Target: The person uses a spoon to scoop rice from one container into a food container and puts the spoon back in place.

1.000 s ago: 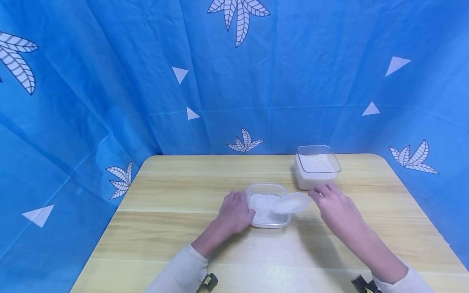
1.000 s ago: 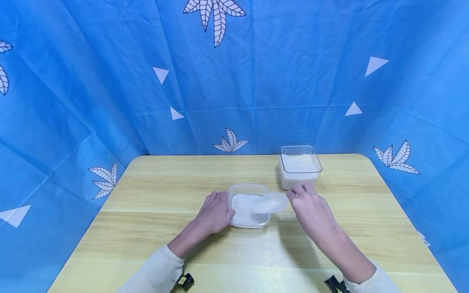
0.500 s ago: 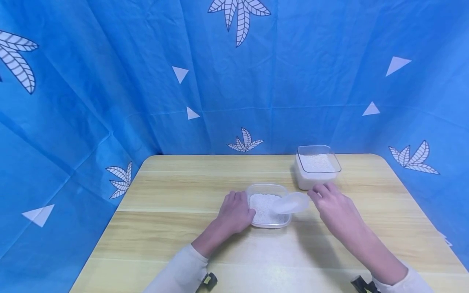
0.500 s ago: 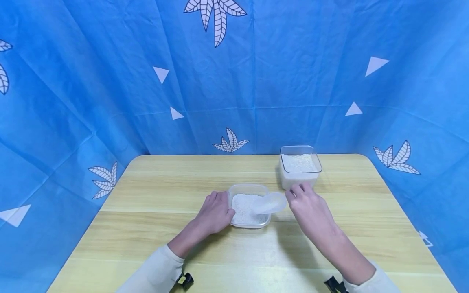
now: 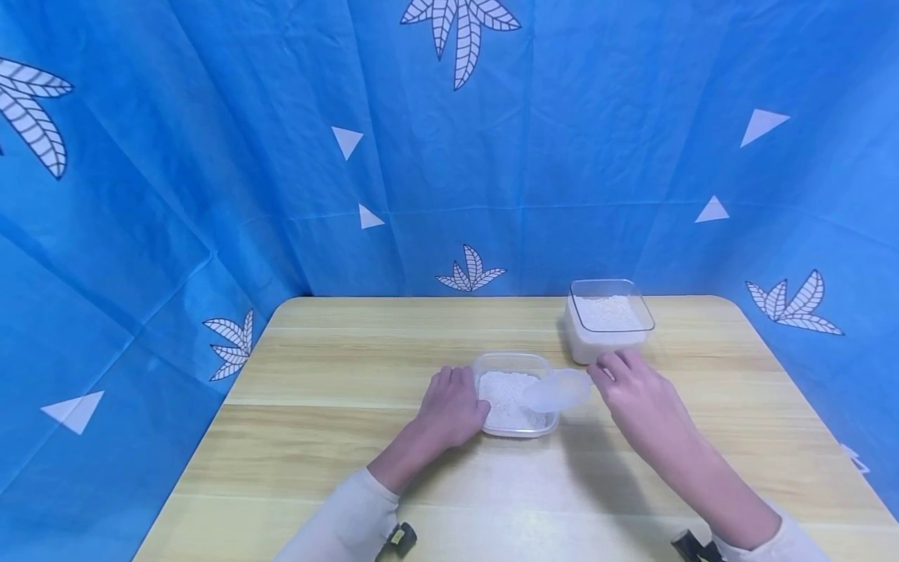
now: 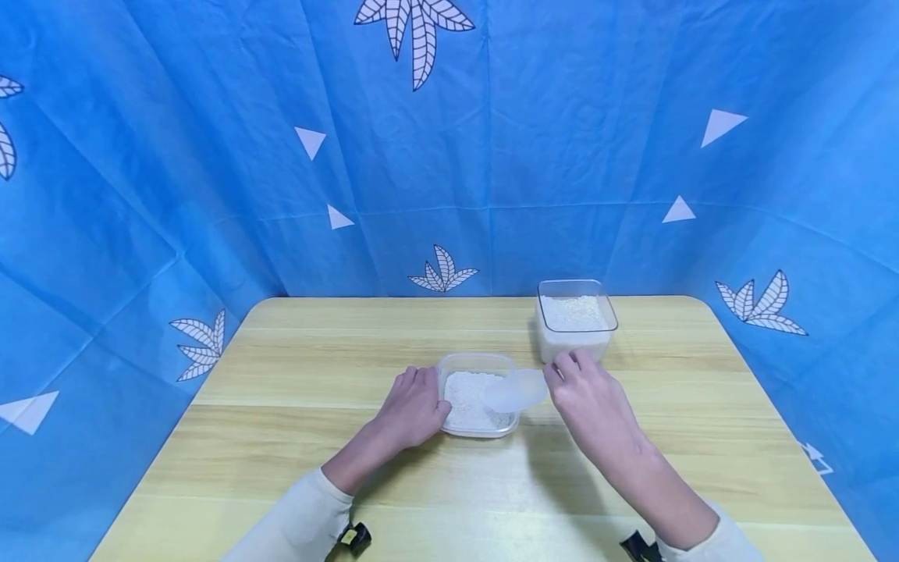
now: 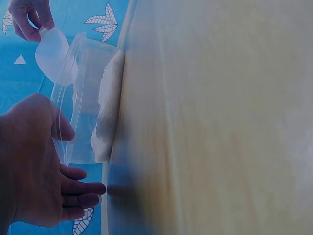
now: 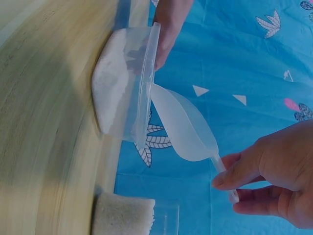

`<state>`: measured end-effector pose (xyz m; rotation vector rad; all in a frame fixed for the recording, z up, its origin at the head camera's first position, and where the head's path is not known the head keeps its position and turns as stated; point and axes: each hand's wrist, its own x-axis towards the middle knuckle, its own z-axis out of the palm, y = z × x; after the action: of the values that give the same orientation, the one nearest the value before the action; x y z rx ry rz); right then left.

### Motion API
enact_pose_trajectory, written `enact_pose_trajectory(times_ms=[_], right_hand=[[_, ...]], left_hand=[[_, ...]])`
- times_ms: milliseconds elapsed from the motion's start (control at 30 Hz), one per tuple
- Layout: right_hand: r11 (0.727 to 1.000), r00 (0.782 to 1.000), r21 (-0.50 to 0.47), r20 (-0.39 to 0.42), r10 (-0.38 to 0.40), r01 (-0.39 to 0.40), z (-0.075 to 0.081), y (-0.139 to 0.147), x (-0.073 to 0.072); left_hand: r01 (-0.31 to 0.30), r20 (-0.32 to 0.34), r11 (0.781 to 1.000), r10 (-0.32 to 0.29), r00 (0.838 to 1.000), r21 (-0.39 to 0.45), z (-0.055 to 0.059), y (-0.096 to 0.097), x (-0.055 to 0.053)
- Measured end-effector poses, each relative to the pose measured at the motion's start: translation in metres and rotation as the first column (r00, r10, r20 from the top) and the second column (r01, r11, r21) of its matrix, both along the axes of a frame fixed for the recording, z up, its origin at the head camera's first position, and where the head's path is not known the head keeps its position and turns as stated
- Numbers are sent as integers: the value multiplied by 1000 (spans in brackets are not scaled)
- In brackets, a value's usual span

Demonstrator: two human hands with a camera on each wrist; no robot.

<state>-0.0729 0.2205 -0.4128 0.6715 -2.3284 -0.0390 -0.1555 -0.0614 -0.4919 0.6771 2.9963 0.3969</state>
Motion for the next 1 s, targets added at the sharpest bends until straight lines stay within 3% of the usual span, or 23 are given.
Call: enact_pose_trajectory(times_ms=[600, 1000], right_hand=[[998, 998, -37, 33, -54, 55, 6, 11, 0], [980, 987, -139, 96, -128, 140, 14, 33, -4]], left_hand=[[3, -4, 1000, -3, 1000, 1, 2, 0, 3], [11, -18, 1000, -12, 1000, -9, 3, 0, 3]])
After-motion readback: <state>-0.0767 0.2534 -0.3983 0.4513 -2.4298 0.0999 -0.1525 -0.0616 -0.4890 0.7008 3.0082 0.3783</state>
